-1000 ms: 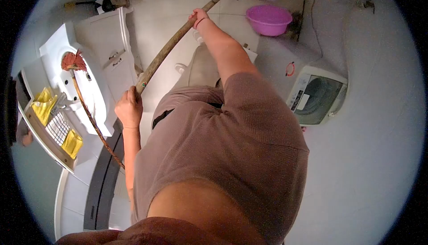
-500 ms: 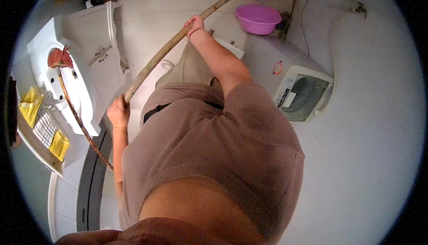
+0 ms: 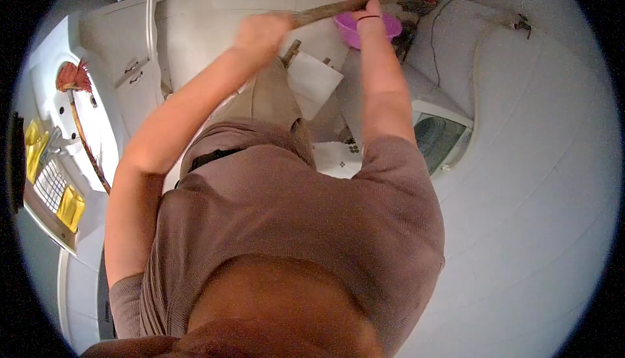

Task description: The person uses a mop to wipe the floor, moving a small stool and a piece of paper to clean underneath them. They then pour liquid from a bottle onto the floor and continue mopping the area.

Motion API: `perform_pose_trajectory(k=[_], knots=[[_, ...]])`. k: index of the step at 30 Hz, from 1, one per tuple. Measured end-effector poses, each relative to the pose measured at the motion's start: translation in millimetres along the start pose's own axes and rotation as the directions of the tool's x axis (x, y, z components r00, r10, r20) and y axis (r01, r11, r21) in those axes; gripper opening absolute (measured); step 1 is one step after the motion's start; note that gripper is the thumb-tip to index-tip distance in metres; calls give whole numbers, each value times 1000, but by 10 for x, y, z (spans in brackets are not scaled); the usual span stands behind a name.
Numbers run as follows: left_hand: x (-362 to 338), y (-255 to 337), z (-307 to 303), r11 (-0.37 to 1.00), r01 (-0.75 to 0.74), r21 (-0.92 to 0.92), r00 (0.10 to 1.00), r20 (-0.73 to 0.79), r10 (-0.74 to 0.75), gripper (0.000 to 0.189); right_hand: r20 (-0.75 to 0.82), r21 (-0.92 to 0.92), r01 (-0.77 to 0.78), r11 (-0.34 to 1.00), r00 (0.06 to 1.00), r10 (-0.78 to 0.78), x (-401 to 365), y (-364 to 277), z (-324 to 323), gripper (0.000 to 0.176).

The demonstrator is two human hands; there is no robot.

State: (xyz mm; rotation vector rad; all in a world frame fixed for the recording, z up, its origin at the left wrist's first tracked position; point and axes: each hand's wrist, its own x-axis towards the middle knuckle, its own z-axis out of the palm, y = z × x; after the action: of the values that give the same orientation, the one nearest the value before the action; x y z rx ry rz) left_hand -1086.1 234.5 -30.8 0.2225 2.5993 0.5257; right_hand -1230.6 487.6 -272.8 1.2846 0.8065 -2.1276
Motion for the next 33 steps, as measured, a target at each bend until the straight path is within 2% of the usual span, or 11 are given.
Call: perform_pose_trajectory(k=[2,5,6,10,14,19,21,25,27,29,33], knots=[[223,412,-157,995,15,-98,998,59,-9,18,-25,-462,154,873,982,-186,2,-163,-39,22],[237,222,-308,986,4,-167,995,97,13,16,-62,-328,146,933,982,-176,18,-163,230,8],[191,106,-438,993,24,-119,998,67,-16,15,24,-622,148,769,985,-171,329,-197,182,8],[-133,-348,-666,994,109,27,994,-4,-109,16,-179,-385,136,913,959,-218,765,585,389,23],[-612,-660,-674,973,226,46,972,47,-228,18,-65,-660,-60,749,998,22,94,1171,1003,11],[-1291,-807,-792,929,368,41,923,103,-371,20,-184,-377,-132,917,981,65,-33,2024,1106,9],[-1567,-886,-843,917,397,30,914,81,-398,21,-151,-501,-133,855,986,65,62,2302,1177,14],[-2254,-1076,-877,845,534,40,840,88,-535,28,-152,-573,-203,794,978,140,-791,2996,1585,4],[-2609,-1071,-894,810,585,35,806,80,-586,30,-308,-344,-234,909,943,126,-339,3663,1451,18],[-2958,-1000,-918,717,697,-26,717,61,-695,26,-298,-352,-189,917,951,81,-1033,3932,1653,9],[-3540,-892,-907,631,776,14,630,27,-776,30,-352,-319,-312,895,916,194,-1726,4463,1863,23]])
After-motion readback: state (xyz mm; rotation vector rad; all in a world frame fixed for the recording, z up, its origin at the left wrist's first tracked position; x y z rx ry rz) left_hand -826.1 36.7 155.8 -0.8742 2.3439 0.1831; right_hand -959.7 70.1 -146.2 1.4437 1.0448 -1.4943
